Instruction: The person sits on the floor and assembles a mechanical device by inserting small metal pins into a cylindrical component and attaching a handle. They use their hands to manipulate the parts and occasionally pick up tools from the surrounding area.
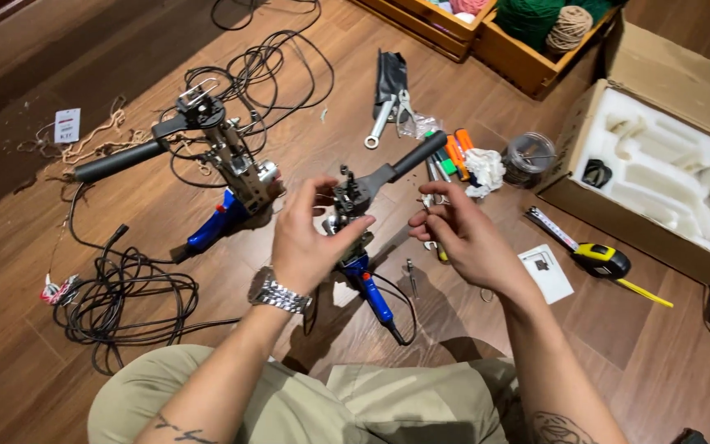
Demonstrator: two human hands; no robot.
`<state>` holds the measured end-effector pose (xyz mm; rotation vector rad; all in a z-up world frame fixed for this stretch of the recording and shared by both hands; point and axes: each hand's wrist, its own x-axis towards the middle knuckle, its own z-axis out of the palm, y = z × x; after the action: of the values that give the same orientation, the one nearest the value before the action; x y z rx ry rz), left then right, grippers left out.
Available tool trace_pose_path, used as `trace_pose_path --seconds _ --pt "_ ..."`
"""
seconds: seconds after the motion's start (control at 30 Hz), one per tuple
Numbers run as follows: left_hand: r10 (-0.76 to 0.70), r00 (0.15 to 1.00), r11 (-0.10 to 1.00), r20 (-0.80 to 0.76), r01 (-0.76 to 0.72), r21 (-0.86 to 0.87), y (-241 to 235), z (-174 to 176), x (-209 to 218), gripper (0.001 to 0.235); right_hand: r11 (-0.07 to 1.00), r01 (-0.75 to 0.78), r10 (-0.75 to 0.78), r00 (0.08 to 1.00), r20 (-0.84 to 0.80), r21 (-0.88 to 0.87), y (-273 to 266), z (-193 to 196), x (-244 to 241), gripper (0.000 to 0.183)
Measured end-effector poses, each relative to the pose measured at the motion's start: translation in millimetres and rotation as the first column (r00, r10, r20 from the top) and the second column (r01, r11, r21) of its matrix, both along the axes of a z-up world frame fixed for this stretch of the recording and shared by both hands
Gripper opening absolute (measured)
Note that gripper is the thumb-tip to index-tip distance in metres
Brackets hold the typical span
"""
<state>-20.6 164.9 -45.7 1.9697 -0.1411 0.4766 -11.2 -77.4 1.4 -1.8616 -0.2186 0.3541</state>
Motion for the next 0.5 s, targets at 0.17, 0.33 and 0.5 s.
trace_pose_path --seconds 0.17,0.33,0.5 --pt "0.029 1.0 0.999 0.001 -0.029 -0.025 2.1 4.0 -0.6 0.056 0.99 -0.016 0.023 0.999 -0.043 0.139 20.8 3.2 5.0 0.028" --pt "0.012 0.999 0.999 -0.035 -0.014 -0.041 8.3 3.4 4.3 0.055 0.994 -0.021 0.018 0.999 0.033 0.103 38.2 16.8 9.1 0.021" --pt "-0.108 0.994 0.994 -0.031 0.107 -0.024 15.4 4.5 8.1 0.054 0.998 -0.024 0.035 0.981 0.19 -0.059 43.2 17.0 17.8 0.021"
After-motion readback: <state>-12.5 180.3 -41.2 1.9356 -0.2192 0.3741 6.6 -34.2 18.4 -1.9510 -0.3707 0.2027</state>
